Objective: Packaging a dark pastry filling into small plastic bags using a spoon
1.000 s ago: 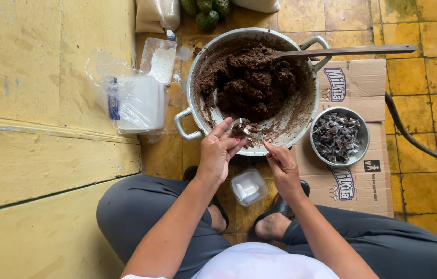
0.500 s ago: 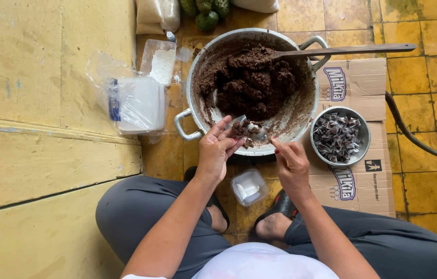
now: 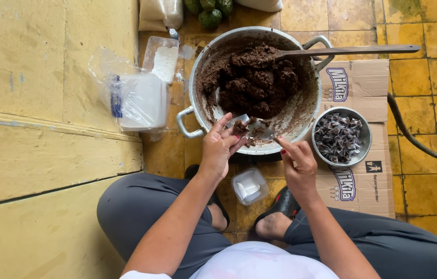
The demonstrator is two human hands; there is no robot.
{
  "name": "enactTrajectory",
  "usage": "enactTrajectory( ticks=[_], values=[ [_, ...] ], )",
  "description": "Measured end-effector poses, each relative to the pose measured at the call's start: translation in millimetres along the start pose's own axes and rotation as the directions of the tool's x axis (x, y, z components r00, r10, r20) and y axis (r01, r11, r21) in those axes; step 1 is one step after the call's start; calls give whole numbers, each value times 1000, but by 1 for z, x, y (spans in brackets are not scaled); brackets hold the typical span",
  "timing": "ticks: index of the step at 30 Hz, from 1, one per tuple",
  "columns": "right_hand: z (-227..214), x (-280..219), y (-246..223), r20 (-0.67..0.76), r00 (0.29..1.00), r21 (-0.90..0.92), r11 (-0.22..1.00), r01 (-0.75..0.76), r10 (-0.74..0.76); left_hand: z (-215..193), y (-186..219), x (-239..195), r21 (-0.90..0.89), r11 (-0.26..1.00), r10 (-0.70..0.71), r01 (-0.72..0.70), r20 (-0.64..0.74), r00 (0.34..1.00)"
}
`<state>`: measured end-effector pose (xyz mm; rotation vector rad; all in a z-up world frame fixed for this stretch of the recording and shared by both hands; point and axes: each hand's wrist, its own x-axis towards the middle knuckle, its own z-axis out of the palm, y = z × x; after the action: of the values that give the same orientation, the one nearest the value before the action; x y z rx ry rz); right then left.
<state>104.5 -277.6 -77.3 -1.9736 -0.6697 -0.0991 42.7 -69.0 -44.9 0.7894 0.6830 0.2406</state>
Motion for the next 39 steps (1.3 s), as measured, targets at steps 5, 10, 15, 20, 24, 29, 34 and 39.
enactTrajectory(
  ticks=[5,10,15,20,24,29,34,39],
  values=[
    [7,-8,9,4,1000,-34,999,25,-25,-5,-6,5,3,1000,6,-6,-10,1000],
    [7,-8,6,1,999,-133,990,54,-55,-3,-2,2,-10,1000,-1,1,-15,1000],
    [-10,2,13,24,988,-381,915,-132,153,-11,-14,10,47,999,-14,14,-6,1000],
    [-6,3,83,126,974,-616,784,-73,189,2,-7,-8,106,985,-146,138,75,986],
    [-8,7,85,138,989,-509,861,21,57,4,-18,-16,142,965,-242,222,137,961],
    [-10,2,-1,416,699,409,566,-716,582,14,-15,-25,219,946,-278,240,160,947],
    [-3,-4,-10,483,633,594,305,-744,605,7,-27,-21,250,933,-303,258,165,939],
    [-3,-12,-3,458,653,577,357,-735,603,4,-38,-21,157,916,-390,368,138,911]
  ],
)
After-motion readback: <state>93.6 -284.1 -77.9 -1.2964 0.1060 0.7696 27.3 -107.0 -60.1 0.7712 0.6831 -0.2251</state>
